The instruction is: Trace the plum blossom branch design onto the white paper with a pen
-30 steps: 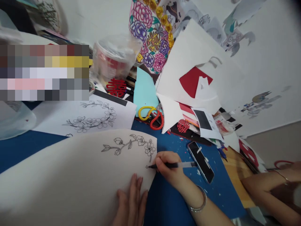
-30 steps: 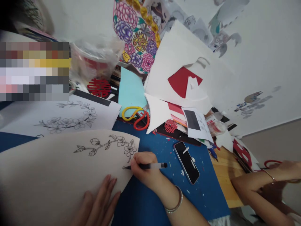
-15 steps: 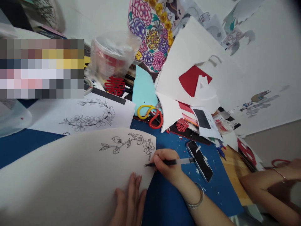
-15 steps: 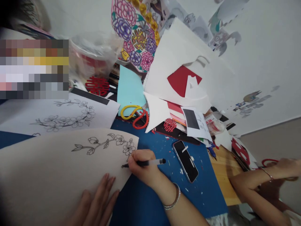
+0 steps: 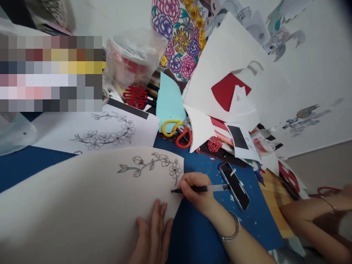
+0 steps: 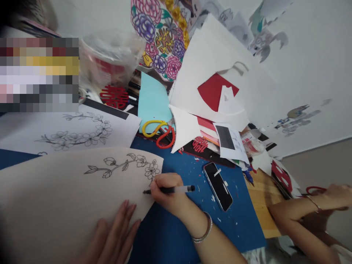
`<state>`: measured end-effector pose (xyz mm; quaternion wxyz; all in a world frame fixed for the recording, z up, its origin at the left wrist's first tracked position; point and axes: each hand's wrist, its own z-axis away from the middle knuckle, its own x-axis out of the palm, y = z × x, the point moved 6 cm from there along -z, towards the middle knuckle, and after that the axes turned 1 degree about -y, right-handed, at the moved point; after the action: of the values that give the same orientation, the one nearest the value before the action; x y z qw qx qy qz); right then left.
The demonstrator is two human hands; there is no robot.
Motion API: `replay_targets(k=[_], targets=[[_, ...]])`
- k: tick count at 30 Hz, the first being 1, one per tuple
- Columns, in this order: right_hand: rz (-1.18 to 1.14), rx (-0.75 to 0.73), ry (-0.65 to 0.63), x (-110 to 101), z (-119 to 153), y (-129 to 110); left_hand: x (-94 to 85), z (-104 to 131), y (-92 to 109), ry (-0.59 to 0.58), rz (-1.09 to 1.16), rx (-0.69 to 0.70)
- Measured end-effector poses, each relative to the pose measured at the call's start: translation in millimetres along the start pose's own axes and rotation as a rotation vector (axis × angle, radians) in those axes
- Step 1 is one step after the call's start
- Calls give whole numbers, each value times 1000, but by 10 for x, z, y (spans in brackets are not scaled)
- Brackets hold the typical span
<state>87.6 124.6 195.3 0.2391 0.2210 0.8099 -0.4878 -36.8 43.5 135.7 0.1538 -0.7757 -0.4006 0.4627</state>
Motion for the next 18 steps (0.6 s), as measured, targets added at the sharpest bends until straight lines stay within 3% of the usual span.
replay_targets(k=[8, 18], targets=[[-59, 7, 2, -2, -2, 6, 30, 31, 32, -39, -43, 42], [-28, 56, -7, 4, 5, 28, -5, -4, -42, -21, -3, -11]])
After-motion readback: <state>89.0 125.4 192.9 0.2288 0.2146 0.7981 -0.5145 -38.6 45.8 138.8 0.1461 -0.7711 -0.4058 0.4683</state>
